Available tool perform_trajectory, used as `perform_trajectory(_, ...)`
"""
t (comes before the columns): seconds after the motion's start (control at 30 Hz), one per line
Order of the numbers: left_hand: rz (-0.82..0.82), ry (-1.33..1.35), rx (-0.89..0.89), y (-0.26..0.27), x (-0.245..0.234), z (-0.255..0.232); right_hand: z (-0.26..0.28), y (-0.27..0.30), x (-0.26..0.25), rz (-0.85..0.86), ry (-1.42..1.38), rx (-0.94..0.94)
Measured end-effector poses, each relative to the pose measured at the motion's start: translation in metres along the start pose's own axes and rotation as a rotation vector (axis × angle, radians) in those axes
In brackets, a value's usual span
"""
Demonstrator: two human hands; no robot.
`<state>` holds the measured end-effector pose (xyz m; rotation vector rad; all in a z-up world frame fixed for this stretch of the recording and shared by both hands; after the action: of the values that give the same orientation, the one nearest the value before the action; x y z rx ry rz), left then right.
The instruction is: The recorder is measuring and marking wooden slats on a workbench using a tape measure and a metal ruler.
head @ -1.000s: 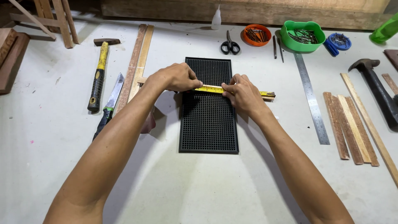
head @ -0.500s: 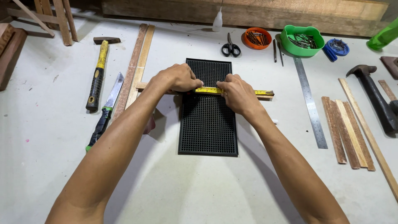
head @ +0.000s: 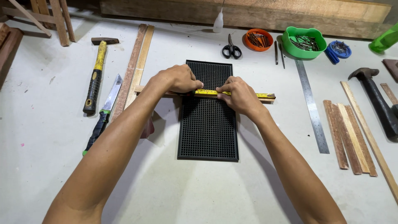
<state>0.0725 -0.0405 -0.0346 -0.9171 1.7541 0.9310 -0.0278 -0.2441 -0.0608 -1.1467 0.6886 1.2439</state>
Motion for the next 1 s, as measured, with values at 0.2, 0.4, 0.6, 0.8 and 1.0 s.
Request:
perform_trajectory(0.2,0.005,0.007,-0.045,0.015,-0.01,-0.004,0.007,-0.001,0.0,0.034,0.006,0.085)
perform_trajectory(0.4,-0.125,0.016,-0.003,0.017,-0.011,0.002,0.004,0.001,0.001,-0.012,0.041,-0.034)
perform_trajectory(0.6,-0.134,0.094,0.04,0.003,-0.001,0.013,0.003,-0.001,0.002,-0.024,0.024,-0.052)
perform_trajectory(0.8,-0.118,0.095,0.043,0.013,-0.015,0.008,0.006,0.0,-0.001,-0.053,-0.013,-0.066)
perform_trajectory(1.0,-0.177,0.088,0.024,0.021,-0.022,0.007,0.008,0.001,-0.002,-0.007,0.017,-0.037)
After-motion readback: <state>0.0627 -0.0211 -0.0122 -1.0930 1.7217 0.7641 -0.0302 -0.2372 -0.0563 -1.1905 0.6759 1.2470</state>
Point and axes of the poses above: each hand's wrist, its own y-axis away from the middle knuckle, its own x-axis out of the palm, z = x × y, the point moved 1 cm from there along -y, towards the middle knuckle, and after that the axes turned 11 degrees about -z, right-handed, at the moved point
